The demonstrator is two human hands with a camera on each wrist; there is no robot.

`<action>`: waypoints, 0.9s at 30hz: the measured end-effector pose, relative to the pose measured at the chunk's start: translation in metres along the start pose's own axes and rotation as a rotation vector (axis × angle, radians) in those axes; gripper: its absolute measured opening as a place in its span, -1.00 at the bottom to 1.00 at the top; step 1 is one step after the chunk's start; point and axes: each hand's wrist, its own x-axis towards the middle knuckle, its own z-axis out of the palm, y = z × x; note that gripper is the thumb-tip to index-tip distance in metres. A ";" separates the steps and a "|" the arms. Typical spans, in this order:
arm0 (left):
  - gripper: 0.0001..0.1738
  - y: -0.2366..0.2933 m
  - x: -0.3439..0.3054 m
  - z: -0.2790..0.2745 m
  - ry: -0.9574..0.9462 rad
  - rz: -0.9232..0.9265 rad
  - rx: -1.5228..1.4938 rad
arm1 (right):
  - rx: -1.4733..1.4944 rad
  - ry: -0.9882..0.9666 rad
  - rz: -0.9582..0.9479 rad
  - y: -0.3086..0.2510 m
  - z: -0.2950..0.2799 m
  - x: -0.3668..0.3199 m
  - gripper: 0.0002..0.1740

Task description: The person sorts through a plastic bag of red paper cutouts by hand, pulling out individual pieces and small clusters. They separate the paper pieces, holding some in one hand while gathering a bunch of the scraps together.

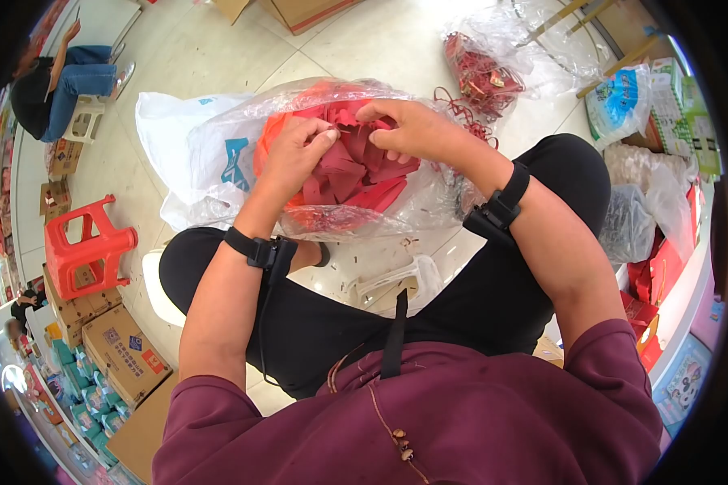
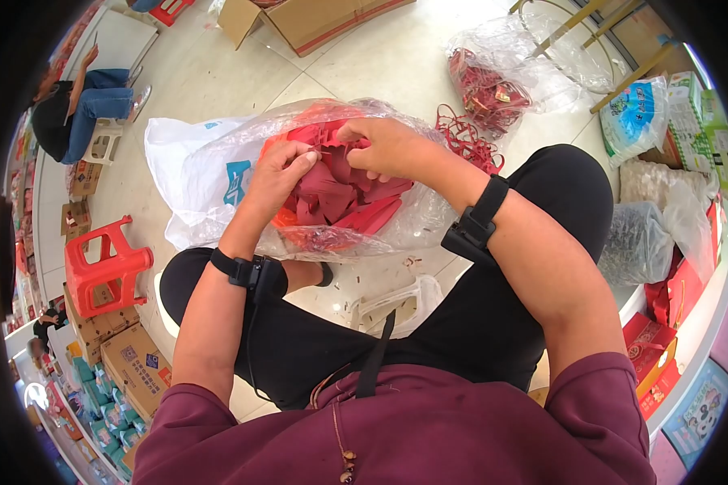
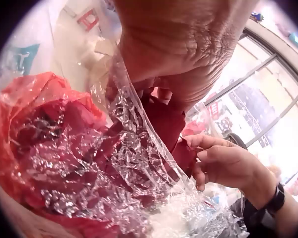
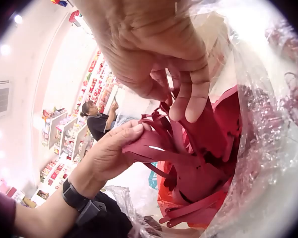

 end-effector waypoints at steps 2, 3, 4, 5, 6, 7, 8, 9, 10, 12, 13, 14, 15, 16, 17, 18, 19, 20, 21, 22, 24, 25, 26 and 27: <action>-0.82 0.004 0.001 0.003 0.059 0.193 0.081 | 0.051 -0.017 -0.056 0.002 0.005 0.004 -0.57; -0.82 0.006 0.002 0.005 0.088 0.290 0.122 | 0.058 -0.030 -0.072 0.005 0.008 0.008 -0.58; -0.83 0.009 0.001 0.005 0.053 0.281 0.093 | 0.065 -0.041 -0.088 0.007 0.009 0.012 -0.59; -0.83 0.014 0.000 0.005 0.017 0.274 0.064 | 0.072 -0.051 -0.105 0.009 0.010 0.015 -0.59; -0.84 0.017 0.000 0.005 -0.019 0.266 0.035 | 0.102 -0.059 -0.109 0.009 0.011 0.015 -0.63; -0.83 0.020 0.001 0.005 -0.030 0.225 0.011 | 0.133 -0.067 -0.113 0.008 0.011 0.015 -0.66; -0.83 0.023 0.001 0.005 -0.040 0.183 -0.012 | 0.162 -0.078 -0.118 0.007 0.012 0.015 -0.70; -0.82 0.024 0.000 0.004 -0.047 0.140 -0.034 | 0.134 -0.066 -0.115 0.006 0.011 0.015 -0.74; -0.78 0.023 -0.001 0.003 -0.076 0.090 -0.072 | 0.106 -0.053 -0.111 0.004 0.010 0.015 -0.78; -0.72 0.019 0.000 0.004 -0.138 -0.005 -0.151 | 0.050 -0.011 -0.118 0.006 0.007 0.015 -0.82; -0.70 0.016 -0.001 0.006 -0.140 0.051 -0.099 | 0.023 0.016 -0.130 0.010 0.007 0.018 -0.83; -0.67 0.013 -0.002 0.008 -0.141 0.106 -0.048 | -0.004 0.042 -0.142 0.014 0.007 0.019 -0.84; -0.65 0.012 -0.003 0.010 -0.141 0.161 0.004 | 0.005 0.041 -0.128 0.013 0.006 0.018 -0.84; -0.63 0.011 -0.005 0.010 -0.156 0.127 -0.004 | 0.013 0.039 -0.114 0.011 0.005 0.017 -0.84; -0.61 0.012 -0.006 0.011 -0.172 0.094 -0.013 | 0.023 0.037 -0.100 0.009 0.005 0.016 -0.84; -0.58 0.016 -0.006 0.012 -0.188 0.061 -0.021 | 0.027 0.041 -0.107 0.008 0.005 0.015 -0.83; -0.59 0.021 -0.007 0.012 -0.184 0.041 0.030 | 0.032 0.046 -0.113 0.007 0.005 0.015 -0.82; -0.59 0.028 -0.008 0.013 -0.180 0.022 0.081 | 0.037 0.052 -0.119 0.006 0.005 0.014 -0.81; -0.59 0.033 -0.009 0.013 -0.176 0.002 0.132 | 0.030 0.050 -0.112 0.004 0.005 0.013 -0.80; -0.60 0.026 -0.009 0.017 -0.139 0.044 0.187 | 0.023 0.047 -0.105 0.002 0.005 0.012 -0.79; -0.64 0.010 -0.008 0.026 -0.056 0.123 0.298 | -0.006 0.046 -0.126 0.002 0.006 0.012 -0.77; -0.65 0.008 -0.008 0.024 -0.051 0.095 0.291 | -0.029 0.051 -0.154 0.004 0.006 0.013 -0.77; -0.67 0.006 -0.007 0.022 -0.048 0.068 0.285 | -0.050 0.060 -0.181 0.005 0.005 0.014 -0.77; -0.68 0.005 -0.006 0.019 -0.047 0.044 0.278 | -0.063 0.065 -0.169 0.004 0.005 0.013 -0.76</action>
